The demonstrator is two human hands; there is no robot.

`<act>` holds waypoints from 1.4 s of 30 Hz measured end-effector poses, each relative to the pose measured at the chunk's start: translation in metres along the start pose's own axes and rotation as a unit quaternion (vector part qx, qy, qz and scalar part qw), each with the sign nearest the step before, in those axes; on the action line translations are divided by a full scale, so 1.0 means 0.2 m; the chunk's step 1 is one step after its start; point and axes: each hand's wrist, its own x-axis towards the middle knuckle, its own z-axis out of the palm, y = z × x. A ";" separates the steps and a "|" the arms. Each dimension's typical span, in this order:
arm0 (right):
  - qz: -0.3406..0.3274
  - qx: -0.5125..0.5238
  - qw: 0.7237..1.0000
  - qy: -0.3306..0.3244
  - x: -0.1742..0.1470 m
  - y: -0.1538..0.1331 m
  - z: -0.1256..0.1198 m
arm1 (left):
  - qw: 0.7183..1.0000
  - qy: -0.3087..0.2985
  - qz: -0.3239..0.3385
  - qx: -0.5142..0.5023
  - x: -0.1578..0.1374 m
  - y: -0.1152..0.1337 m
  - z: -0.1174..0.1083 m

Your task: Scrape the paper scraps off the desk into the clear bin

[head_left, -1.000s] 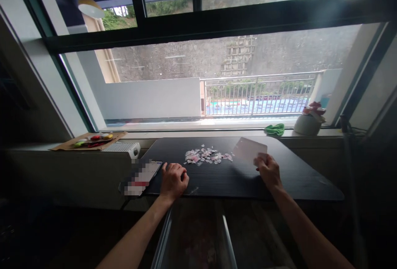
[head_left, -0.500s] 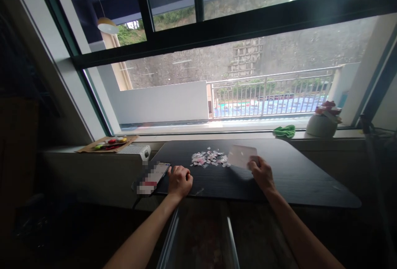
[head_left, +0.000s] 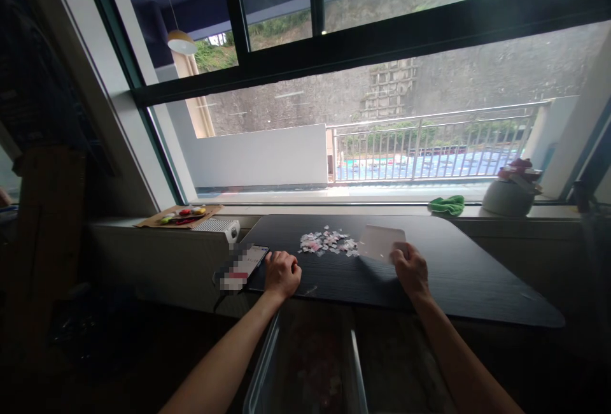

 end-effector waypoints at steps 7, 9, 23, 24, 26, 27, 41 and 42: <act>0.016 0.001 1.000 -0.006 0.00 -0.02 -0.01 | 1.000 0.003 0.002 -0.006 0.00 0.00 0.00; 0.019 -0.002 1.000 -0.015 -0.01 -0.02 -0.01 | 1.000 -0.002 -0.001 -0.006 0.00 0.00 0.00; -0.019 0.009 0.999 -0.030 -0.01 -0.01 0.00 | 1.000 -0.003 0.001 -0.008 0.01 0.00 -0.01; -0.014 0.007 1.000 -0.022 -0.01 -0.02 0.00 | 1.000 -0.003 0.002 -0.008 0.01 0.00 -0.01; -0.009 0.010 1.000 -0.024 -0.01 -0.02 -0.01 | 1.000 -0.003 0.003 -0.006 0.01 0.00 -0.01; -0.010 0.013 0.999 -0.030 -0.01 -0.03 -0.01 | 1.000 -0.004 0.004 -0.005 0.01 0.00 -0.01; 0.001 0.013 1.000 -0.008 -0.01 -0.02 -0.01 | 1.000 -0.007 0.006 0.005 0.01 0.00 -0.01; 0.006 0.004 1.000 0.002 -0.01 -0.02 -0.02 | 1.000 -0.007 0.006 0.005 0.01 0.00 -0.01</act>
